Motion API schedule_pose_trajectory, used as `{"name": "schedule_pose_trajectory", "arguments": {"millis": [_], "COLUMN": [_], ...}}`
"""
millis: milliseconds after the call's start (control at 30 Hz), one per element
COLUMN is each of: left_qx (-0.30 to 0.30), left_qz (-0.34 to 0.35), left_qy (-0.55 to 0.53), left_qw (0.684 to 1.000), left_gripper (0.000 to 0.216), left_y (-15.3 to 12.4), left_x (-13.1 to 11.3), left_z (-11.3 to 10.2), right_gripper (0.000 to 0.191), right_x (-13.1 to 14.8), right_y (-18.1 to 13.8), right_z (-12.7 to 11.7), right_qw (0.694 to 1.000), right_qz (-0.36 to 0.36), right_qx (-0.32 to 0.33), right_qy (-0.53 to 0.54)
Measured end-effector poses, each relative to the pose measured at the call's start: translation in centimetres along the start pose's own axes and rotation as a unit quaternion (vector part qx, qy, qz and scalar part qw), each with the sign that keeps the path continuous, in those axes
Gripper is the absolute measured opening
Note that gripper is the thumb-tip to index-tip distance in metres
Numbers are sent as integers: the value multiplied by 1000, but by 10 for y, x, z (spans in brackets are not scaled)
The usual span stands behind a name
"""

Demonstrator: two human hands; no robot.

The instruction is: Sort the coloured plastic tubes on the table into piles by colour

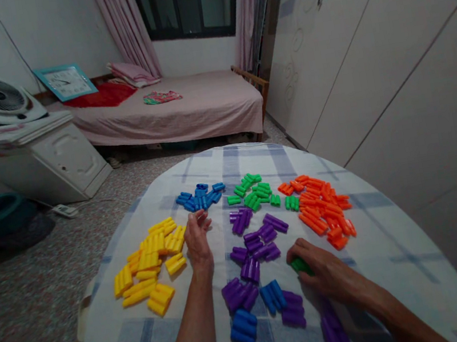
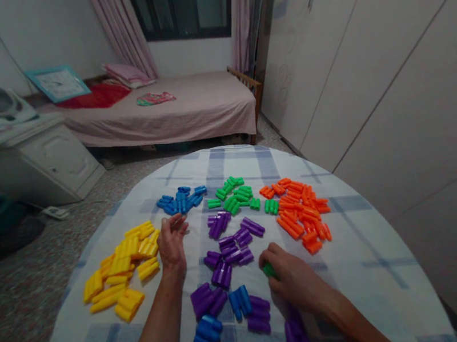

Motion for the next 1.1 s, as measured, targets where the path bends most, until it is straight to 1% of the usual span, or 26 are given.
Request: {"name": "schedule_pose_trajectory", "arguments": {"millis": [33,100,200,267,333,367,433,500,567,633,800,933,1000,1100], "left_qx": [0,0,0,0,1,2,3,2,-1,-5,0,2,4,3], "left_qz": [0,3,5,4,3,2,-1,-7,-11,-10,-1,3,5,8], "left_qy": [-3,-6,0,1,-1,-2,-1,3,6,6,-8,5,12,11], "left_qw": [1000,1000,1000,1000,1000,1000,1000,1000,1000,1000,1000,1000,1000,1000], "left_gripper": [49,49,50,49,49,49,50,51,51,50,48,48,48,48], "left_y": [0,1,2,3,3,2,2,1,0,0,2,3,3,4], "left_x": [0,1,2,3,3,3,3,3,3,3,4,5,6,6], "left_z": [0,0,0,-1,-2,-2,-2,-2,-1,-1,-1,-3,-3,-3], "right_gripper": [28,24,24,34,49,54,56,49,39,35,32,26,24,26], "right_x": [-4,-12,-19,-21,-23,-25,-32,-41,-48,-51,-49,-50,-52,-50], "right_y": [6,25,67,94,110,113,110,100,91,86,92,99,106,125], "right_z": [-2,-11,-31,-45,-58,-62,-66,-64,-60,-57,-52,-56,-61,-71], "right_qw": [1000,997,985,977,969,967,968,967,960,951,931,928,935,955], "right_qz": [-10,-19,-7,-9,-16,-14,17,69,110,128,150,159,153,121], "right_qx": [-15,-71,-169,-213,-245,-249,-225,-166,-113,-101,-129,-146,-170,-218], "right_qy": [7,16,20,23,-11,-41,-113,-182,-233,-264,-307,-302,-272,-158]}}
Point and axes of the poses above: each hand's wrist, its own y-axis towards the middle knuckle, its own z-axis out of the palm, x = y × z, the point moved 1 cm from there along y, towards the middle knuckle, and after that the axes turned 5 degrees about x, right-handed, at the moved point
